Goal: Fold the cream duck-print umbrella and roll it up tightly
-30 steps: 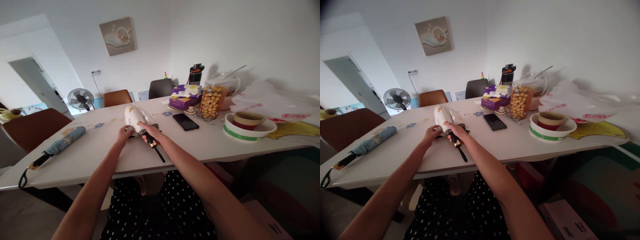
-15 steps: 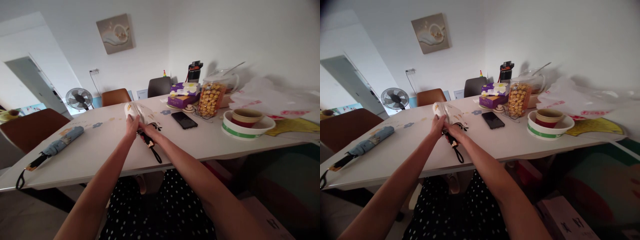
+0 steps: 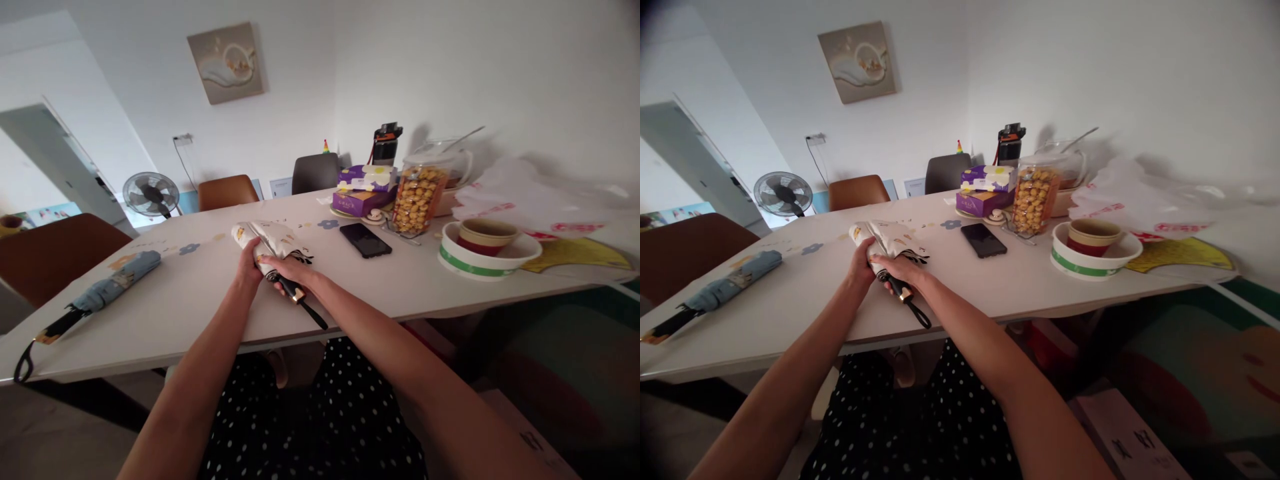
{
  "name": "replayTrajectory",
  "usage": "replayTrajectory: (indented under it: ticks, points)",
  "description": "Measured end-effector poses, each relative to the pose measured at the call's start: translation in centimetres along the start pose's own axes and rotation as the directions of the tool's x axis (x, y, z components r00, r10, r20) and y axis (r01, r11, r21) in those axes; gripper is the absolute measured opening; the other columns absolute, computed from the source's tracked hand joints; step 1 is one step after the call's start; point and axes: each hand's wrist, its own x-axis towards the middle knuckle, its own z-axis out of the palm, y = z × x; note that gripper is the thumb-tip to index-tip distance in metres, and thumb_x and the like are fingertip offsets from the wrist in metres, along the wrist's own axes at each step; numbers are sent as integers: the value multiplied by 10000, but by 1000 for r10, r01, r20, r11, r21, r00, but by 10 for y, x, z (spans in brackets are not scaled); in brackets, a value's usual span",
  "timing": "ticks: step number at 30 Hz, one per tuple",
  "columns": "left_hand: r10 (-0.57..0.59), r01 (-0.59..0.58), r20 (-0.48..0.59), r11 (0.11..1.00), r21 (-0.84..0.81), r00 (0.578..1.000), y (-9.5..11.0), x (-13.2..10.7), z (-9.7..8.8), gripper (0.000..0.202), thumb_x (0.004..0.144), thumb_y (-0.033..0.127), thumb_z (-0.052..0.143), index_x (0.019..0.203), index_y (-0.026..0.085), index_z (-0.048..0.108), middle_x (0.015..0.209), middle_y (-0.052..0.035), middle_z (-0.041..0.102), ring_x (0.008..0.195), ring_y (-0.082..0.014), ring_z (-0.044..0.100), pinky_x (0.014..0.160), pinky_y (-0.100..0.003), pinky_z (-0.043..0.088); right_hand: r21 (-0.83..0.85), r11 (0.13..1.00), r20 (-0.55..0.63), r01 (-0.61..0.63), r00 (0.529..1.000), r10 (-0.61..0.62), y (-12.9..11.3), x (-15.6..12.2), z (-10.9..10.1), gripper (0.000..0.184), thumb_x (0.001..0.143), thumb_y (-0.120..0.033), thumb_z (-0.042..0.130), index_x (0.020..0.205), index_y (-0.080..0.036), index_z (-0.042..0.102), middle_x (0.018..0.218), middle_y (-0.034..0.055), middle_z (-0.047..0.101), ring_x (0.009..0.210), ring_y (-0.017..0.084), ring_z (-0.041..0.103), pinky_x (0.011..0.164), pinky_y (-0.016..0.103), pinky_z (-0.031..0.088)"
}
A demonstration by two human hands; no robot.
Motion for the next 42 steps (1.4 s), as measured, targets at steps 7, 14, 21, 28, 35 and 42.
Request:
replayTrajectory:
  ticks: [7,14,21,28,35,42]
  points:
    - [46,-44,29,997,-57,999,1,0,-3,303,754,243,502,1010,101,581,870,-85,679,909,-231,628,849,-343,493,-63,998,-44,-17,999,14,2,2,2,553,672,-681,588,752,-134,568,531,47,586,363,144,537,287,242,441]
    - [-13,12,71,1000,13,997,5,2,-13,347,750,346,531,1018,136,600,884,-90,674,917,-240,623,826,-347,504,26,1000,27,-9,1000,8,-4,-6,5,498,652,-600,670,775,-131,556,504,19,568,375,130,536,287,217,439]
    - [35,-34,52,999,-22,998,9,-2,-11,315,765,332,521,1006,145,601,944,-83,674,965,-236,609,839,-334,502,-11,999,-43,45,998,-46,0,-3,7,453,667,-563,674,776,-137,561,496,11,564,366,122,527,285,206,430]
    - [47,-46,81,999,-16,996,8,-3,-10,314,763,324,522,992,124,602,921,-87,678,975,-242,607,871,-339,490,-4,994,-75,105,992,-105,5,0,9,461,658,-563,681,803,-141,567,473,6,556,360,130,530,278,202,420]
    - [50,-48,64,998,-36,997,7,0,-12,303,765,292,530,1009,122,590,921,-94,672,966,-240,611,879,-358,483,15,989,-86,150,985,-148,2,-4,11,461,633,-520,722,832,-136,562,461,-10,549,347,120,526,275,180,404]
    - [43,-43,63,999,-10,997,6,1,-13,282,767,299,516,978,132,602,909,-84,676,959,-234,614,847,-326,498,10,993,-57,115,992,-114,0,-5,11,440,639,-484,732,847,-137,559,445,-23,537,341,120,517,273,185,407]
